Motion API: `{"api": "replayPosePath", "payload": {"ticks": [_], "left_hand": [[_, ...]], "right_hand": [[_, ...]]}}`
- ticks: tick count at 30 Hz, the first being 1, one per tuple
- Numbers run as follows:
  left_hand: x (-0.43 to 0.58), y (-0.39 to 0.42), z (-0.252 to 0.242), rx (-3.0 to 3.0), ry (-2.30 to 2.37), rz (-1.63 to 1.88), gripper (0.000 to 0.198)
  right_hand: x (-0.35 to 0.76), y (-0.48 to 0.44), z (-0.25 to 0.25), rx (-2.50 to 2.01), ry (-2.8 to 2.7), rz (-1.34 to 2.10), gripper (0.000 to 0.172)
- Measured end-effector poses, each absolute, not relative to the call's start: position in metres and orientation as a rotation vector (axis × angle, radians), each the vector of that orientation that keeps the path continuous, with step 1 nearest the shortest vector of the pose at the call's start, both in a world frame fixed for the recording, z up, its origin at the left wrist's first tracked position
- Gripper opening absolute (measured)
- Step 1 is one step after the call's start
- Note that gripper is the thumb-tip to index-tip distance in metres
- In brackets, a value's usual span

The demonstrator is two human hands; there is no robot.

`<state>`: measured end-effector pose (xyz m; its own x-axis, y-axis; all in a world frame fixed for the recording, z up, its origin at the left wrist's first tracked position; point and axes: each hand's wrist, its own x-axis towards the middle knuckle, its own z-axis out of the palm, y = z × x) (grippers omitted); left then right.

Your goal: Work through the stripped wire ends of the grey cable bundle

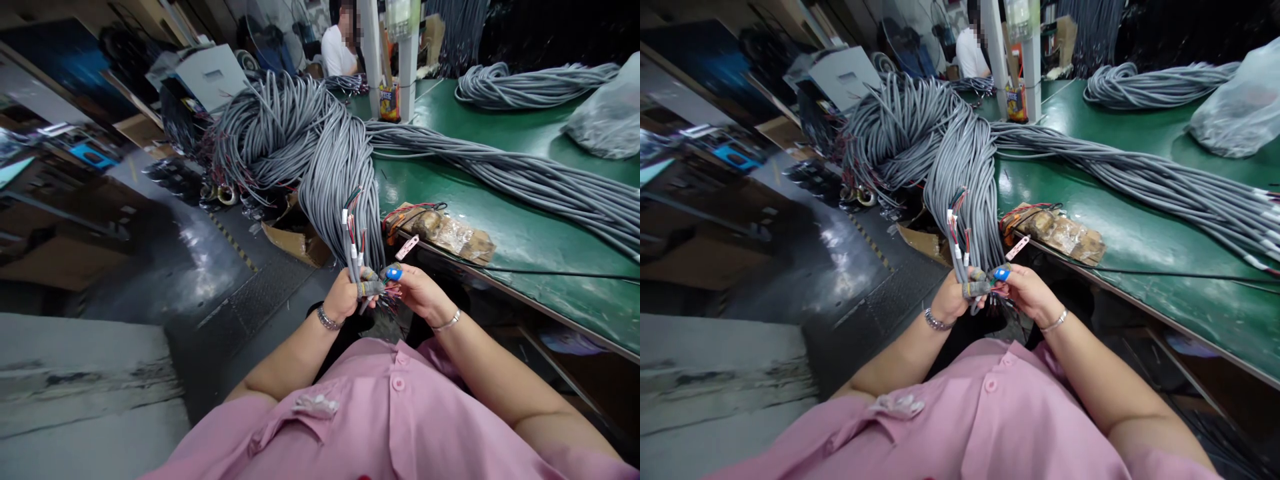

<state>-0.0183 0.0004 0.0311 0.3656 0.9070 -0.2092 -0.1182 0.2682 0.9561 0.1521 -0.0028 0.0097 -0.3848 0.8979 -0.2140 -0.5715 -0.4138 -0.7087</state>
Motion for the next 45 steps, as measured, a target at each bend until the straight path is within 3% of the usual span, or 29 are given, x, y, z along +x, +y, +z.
{"api": "replayPosePath", "payload": {"ticks": [7, 14, 21, 32, 38, 45], "left_hand": [[-0.012, -0.003, 0.030, 0.984, 0.972, 0.984, 0.029], [-0.007, -0.006, 0.029, 0.962, 1.034, 1.061, 0.029], [-0.003, -0.008, 0.031, 1.083, 1.060, 1.041, 0.029], [-0.005, -0.001, 0.034, 0.903, 1.083, 1.029, 0.032], [-0.002, 0.010, 0.042, 0.933, 0.995, 0.920, 0.029], [0.014, 0.018, 0.046, 0.921, 0.960, 0.858, 0.029]], "right_hand": [[0.147, -0.008, 0.006, -0.773, -0.580, 1.773, 0.026], [0.150, -0.020, 0.000, -0.790, -0.571, 1.851, 0.046], [0.147, -0.023, 0.017, -0.985, -0.872, 1.502, 0.025], [0.159, -0.013, -0.003, -0.927, -0.497, 1.437, 0.022], [0.173, 0.013, -0.010, -0.878, -0.495, 1.670, 0.047], [0.169, 0.030, 0.002, -0.826, -0.590, 1.658, 0.049]]}}
